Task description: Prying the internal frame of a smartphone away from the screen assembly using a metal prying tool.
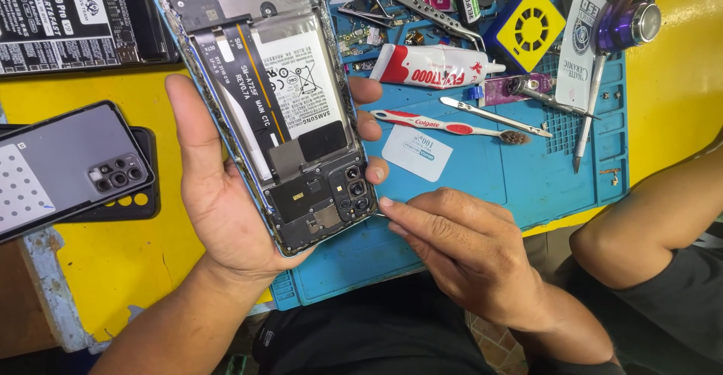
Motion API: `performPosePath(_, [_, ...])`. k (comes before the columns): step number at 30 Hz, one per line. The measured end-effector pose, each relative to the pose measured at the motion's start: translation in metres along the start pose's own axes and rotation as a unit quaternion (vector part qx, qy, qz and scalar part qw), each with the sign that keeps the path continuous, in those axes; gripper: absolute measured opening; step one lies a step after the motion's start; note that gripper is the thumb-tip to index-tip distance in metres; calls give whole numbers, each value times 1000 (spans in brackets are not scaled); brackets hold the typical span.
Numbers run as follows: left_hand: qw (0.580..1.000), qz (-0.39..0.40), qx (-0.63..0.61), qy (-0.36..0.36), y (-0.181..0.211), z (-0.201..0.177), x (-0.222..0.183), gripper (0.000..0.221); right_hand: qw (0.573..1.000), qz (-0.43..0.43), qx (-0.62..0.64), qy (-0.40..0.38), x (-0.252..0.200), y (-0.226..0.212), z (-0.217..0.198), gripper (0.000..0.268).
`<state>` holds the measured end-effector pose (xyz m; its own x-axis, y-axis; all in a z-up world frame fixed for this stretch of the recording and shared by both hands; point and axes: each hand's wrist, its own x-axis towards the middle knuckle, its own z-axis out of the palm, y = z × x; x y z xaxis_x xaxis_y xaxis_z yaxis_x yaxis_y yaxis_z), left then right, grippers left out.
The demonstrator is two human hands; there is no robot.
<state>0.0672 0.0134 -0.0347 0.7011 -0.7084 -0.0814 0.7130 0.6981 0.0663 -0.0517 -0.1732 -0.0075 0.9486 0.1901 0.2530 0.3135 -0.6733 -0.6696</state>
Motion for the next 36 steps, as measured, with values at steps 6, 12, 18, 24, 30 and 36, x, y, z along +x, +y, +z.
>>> performPosePath(6, [1000,14,12,7,-2,2,0,94,1000,0,-11,-3,1,-1,0,31])
performPosePath(12, [1000,18,18,13,-3,2,0,92,1000,-5,-2,1,2,0,0,29])
performPosePath(18, [999,22,35,14,-3,4,0,91,1000,-10,-3,0,3,-1,0,32])
performPosePath(24, [1000,-5,29,8,0,6,-1,93,1000,12,-4,22,1,2,6,19])
performPosePath(30, [1000,11,27,3,-3,4,1,90,997,-63,-44,7,0,7,7,22])
performPosePath(36, [999,4,37,-5,-3,1,3,88,993,-83,-84,18,-3,12,13,15])
